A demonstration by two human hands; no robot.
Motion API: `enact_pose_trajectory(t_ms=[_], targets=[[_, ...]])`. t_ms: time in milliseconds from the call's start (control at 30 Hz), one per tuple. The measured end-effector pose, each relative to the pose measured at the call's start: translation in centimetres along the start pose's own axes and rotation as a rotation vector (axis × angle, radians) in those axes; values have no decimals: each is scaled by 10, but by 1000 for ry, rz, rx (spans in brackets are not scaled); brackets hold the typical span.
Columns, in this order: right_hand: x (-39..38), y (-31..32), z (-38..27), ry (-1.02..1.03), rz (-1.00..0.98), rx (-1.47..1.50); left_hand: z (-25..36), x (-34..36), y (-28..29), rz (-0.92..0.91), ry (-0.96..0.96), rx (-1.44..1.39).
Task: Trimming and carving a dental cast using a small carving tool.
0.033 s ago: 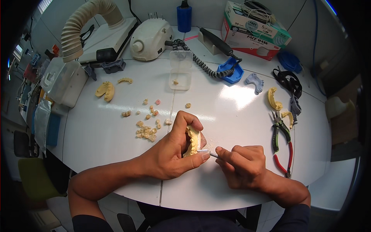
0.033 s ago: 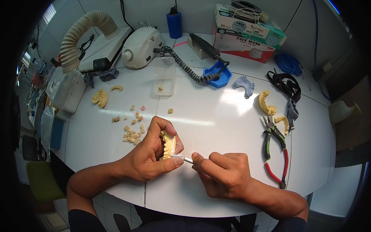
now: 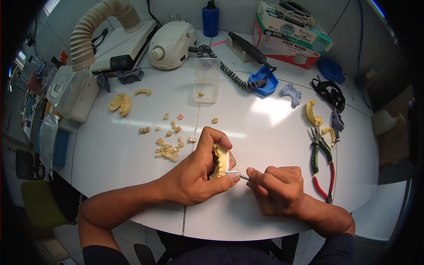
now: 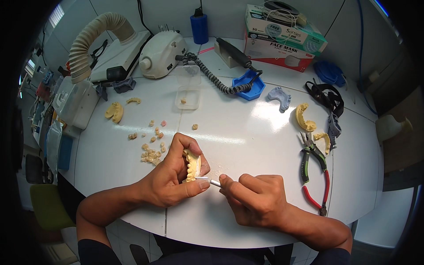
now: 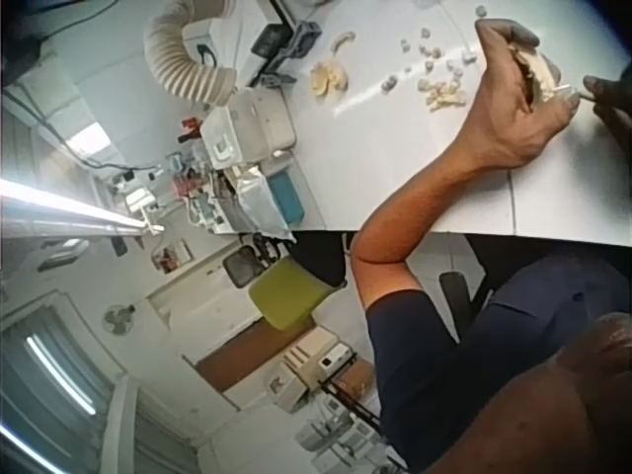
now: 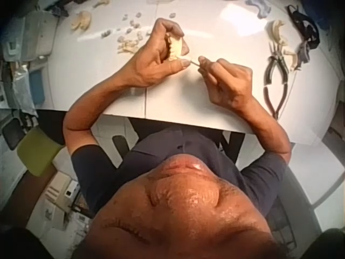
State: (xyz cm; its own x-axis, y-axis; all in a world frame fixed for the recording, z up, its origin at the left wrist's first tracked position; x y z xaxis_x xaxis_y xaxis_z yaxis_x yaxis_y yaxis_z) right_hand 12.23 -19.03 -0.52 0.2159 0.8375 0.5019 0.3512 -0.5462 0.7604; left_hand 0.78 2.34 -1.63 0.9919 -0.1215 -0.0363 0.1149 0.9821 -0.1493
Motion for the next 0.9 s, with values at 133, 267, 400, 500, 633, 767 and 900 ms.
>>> enact_pose_trajectory(t_ms=[133,267,400,500,633,767,900], targets=[[0,-1,0,-12,16,-3,0,1,-1,6,-28,82],[0,-2,0,-4,18,0,-1,1,-1,19,-33,14],[1,0,-1,0,4,-5,-1,1,-1,10,-41,-27],[0,-1,0,1,4,-9,-1,1,-1,6,-36,-17],[0,-1,0,1,8,-1,0,1,0,3,-17,-14],[0,-1,1,-8,4,3,0,1,0,4,-8,6],[2,-1,0,-9,10,0,0,1,0,9,-22,14]])
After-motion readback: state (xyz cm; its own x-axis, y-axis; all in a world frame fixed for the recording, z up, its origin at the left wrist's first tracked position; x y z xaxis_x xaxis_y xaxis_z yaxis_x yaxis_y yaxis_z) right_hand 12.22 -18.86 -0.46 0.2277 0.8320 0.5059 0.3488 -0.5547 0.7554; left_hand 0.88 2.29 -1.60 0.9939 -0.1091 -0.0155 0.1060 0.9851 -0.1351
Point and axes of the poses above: each hand's wrist, its own x-axis towards the middle knuckle, its own y-axis out of the back of the hand, z = x × y, the point moved 1 cm from there along x, towards the middle knuckle, and after that the axes turned 1 degree about y, right-handed, at the moved point
